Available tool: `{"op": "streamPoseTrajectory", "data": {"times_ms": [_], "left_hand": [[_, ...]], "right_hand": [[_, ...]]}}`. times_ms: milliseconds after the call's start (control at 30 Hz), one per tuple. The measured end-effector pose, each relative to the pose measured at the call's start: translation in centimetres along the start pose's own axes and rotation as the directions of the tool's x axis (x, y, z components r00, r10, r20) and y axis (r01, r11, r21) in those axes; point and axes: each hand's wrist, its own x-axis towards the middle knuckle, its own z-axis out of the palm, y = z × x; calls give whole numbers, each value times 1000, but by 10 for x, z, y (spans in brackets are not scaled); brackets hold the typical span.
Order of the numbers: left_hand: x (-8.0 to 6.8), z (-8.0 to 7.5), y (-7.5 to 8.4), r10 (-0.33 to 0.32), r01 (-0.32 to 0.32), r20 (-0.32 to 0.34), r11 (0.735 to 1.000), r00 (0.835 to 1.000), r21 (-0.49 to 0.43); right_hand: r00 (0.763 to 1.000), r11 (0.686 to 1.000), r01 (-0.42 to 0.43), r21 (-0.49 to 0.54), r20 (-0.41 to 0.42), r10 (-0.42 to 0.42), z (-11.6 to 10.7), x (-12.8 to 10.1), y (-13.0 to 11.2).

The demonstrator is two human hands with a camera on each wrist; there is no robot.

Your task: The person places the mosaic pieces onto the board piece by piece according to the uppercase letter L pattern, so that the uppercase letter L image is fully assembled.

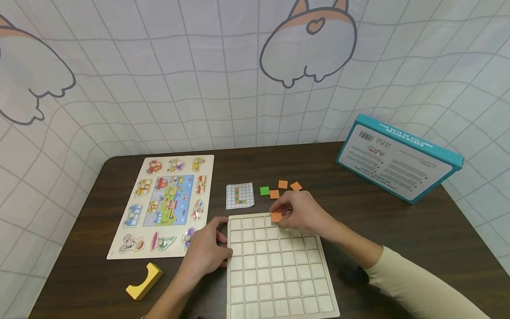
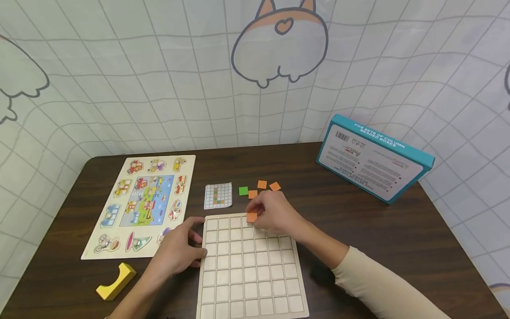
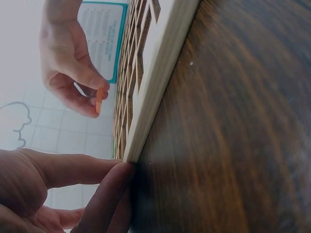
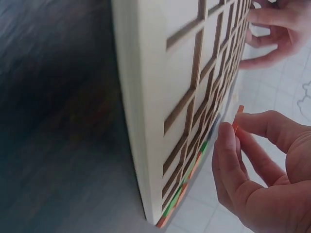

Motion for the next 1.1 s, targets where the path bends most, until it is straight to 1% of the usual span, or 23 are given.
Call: {"op": "streamPoseTrajectory", "data": {"times_ms": [267, 467, 733, 1100], "left_hand": [[0, 0, 1, 19, -19, 1, 1000, 1000, -8], [1, 0, 1, 11, -11, 7, 1000, 1000, 1], [3, 0, 0, 0, 0, 10, 1000, 1000, -8], [3, -1, -1, 5, -5, 15, 1000, 1000, 3]], "right_hand": [[999, 1000, 14, 7, 52, -15, 11, 1, -8], [996, 999, 32, -44, 89, -28, 19, 1, -13], [993, 993, 74, -91, 97, -65, 25, 2, -21], [990, 994, 82, -73, 118, -73, 34, 6, -25]]}}
